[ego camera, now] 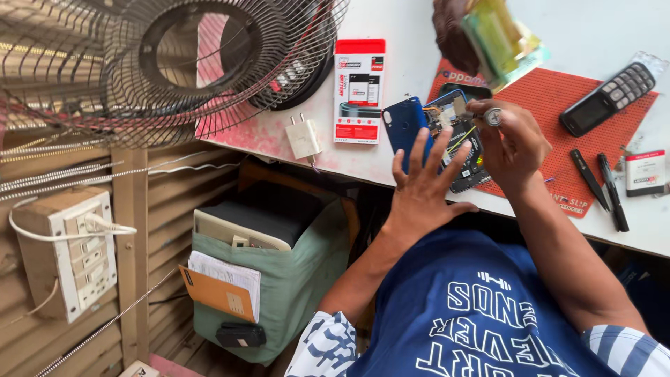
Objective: The person retrieves a small component from a plastic parts box and places it on the workbench. They then pick up a disassembled mobile phone, use a screwdriver to remove screws, and separate the back cover from the phone body. The person continues to manipulate the phone's internal components while another person counts money nearby.
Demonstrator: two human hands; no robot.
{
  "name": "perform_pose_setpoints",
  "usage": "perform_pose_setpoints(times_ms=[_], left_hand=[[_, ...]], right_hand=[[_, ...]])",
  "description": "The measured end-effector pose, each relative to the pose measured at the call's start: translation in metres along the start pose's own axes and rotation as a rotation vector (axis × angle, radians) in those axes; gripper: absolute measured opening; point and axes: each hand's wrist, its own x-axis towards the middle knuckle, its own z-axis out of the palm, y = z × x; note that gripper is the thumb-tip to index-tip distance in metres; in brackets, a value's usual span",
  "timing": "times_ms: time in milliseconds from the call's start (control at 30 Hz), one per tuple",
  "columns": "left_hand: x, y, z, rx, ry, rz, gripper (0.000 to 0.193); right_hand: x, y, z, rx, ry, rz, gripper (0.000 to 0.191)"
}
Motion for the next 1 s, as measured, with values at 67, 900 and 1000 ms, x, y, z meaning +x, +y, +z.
perform_pose_setpoints(times_ms=[67,900,1000], left_hand=[[-0.001,0.001,0.005,0.005,-0.029,0.0,0.102],[-0.001,-0.01,0.021,0.019,0.034,0.021,0.086],[-0.001,-0.01,0.021,0.026,0.028,0.02,0.087]], right_hand=[[0.012,0.004,0.004,-0.168,0.004,-0.234,0.036],[0.036,0.003,0.024,-0.12,-0.105,-0.164,0.045],[0.039,0.007,0.024,-0.27,-0.15,-0.262,0.056]])
